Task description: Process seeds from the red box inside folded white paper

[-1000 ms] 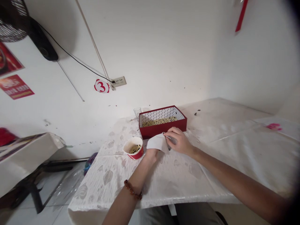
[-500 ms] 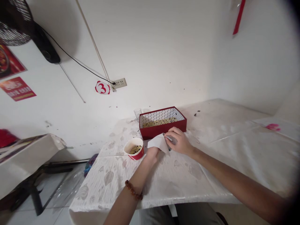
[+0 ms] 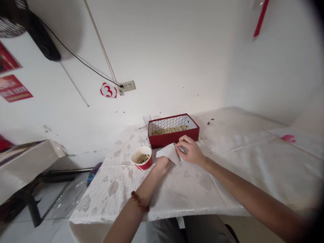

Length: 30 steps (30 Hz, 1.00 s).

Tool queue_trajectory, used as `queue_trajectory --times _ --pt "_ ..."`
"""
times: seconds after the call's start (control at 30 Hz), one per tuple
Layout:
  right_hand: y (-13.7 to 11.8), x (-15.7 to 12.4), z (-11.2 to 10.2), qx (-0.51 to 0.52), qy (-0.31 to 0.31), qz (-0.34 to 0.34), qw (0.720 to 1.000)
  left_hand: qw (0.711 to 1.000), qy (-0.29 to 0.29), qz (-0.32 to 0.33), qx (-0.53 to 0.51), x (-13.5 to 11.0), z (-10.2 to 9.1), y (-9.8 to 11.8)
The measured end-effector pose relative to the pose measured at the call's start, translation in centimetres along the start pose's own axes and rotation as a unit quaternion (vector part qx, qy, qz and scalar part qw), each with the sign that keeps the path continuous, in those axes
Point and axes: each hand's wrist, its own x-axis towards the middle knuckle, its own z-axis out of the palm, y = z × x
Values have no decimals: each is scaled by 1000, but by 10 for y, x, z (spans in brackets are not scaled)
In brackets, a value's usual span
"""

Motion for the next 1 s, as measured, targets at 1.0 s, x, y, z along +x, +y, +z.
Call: queue_trajectory --times 1.0 --pt "1 0 2 -36 -16 -13 999 999 19 -22 22 -3 4 6"
